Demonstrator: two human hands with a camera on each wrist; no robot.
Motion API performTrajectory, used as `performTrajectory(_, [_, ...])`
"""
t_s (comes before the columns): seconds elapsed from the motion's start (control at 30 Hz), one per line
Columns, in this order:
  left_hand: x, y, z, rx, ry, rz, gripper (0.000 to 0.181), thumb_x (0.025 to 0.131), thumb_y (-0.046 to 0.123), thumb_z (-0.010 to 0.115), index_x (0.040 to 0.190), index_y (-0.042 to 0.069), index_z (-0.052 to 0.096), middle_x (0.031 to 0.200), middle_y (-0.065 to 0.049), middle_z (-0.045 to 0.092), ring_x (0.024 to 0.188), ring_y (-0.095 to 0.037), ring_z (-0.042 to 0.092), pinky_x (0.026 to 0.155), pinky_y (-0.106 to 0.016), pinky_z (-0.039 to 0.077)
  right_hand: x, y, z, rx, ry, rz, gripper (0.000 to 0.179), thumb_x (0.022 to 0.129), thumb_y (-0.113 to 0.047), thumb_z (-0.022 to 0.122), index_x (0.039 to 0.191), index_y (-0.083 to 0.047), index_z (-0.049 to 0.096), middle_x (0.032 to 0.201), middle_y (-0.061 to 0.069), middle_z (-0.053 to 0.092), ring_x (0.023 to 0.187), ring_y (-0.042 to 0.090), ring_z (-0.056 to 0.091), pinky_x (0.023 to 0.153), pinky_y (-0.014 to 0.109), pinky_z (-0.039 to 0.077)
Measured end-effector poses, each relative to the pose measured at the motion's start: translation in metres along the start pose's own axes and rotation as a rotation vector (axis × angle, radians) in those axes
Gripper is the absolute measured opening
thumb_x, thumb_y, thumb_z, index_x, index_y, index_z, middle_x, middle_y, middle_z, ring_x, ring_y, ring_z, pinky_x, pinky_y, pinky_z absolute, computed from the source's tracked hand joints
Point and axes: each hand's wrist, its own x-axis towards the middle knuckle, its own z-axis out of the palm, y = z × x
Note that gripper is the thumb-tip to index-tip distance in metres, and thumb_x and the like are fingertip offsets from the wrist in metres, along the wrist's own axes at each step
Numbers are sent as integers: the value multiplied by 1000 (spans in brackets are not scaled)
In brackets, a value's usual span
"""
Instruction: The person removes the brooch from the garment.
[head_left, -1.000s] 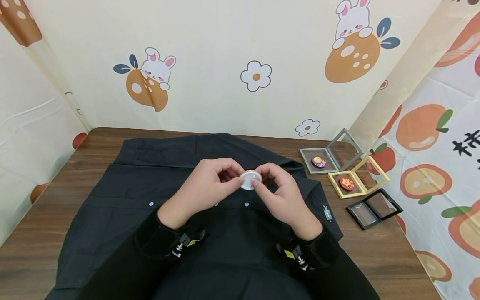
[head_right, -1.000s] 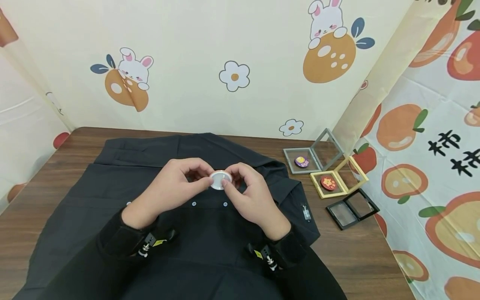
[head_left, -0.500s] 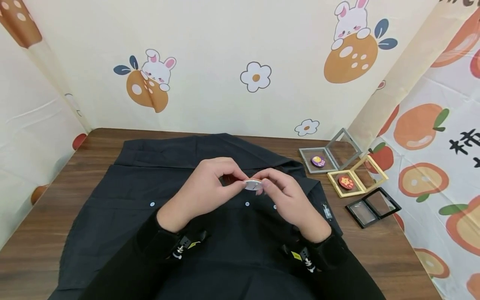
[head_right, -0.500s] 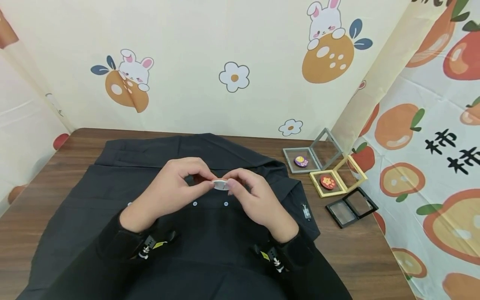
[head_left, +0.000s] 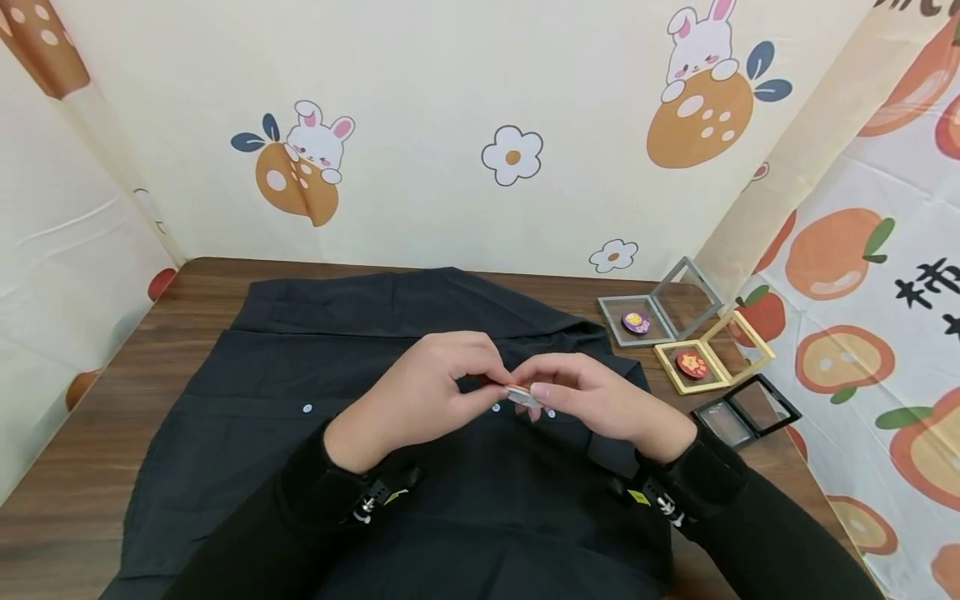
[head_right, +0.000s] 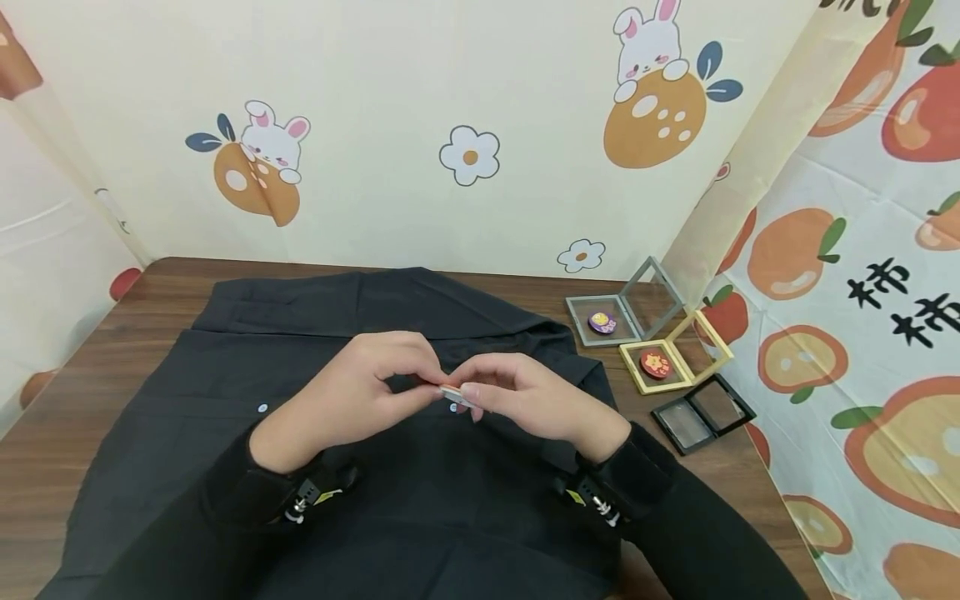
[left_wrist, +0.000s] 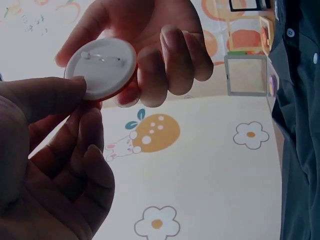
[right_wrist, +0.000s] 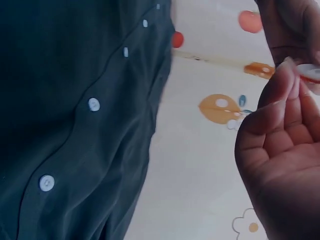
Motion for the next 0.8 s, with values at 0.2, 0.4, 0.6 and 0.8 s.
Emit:
performTrajectory(0.2, [1, 2, 3, -6, -53, 21, 14, 88, 1, 80, 89, 14, 80, 88, 11, 68, 79, -1, 57, 71, -21, 52, 0, -1, -3, 96, -96, 90, 28, 108, -15, 53, 122, 6, 64, 94, 17, 64, 81, 23, 60, 76, 32, 54])
performTrajectory(0.4, [2, 1, 6, 47, -119, -4, 11, 90, 4, 79, 92, 15, 80, 90, 10, 68, 79, -5, 59, 74, -22, 53, 0, -1, -4, 80, -160, 164, 23, 108, -14, 53, 121, 3, 62, 88, 19, 58, 81, 30, 57, 75, 32, 52])
performTrajectory(0.6, [2, -6, 8, 131, -169, -94, 10, 90, 7, 78, 93, 17, 78, 90, 10, 67, 80, -5, 60, 76, -23, 53, -7, 4, -7, -70, -130, 231, 17, 107, -16, 57, 119, -5, 63, 89, 13, 61, 80, 27, 58, 73, 34, 51])
performTrajectory(0.8, [-5, -11, 3, 184, -198, -235, 8, 94, 19, 77, 101, 16, 76, 94, 10, 66, 85, -8, 60, 79, -28, 53, -29, 2, 3, -682, -5, 262, 24, 99, -46, 70, 114, -28, 66, 89, -14, 59, 78, 9, 59, 70, 29, 51])
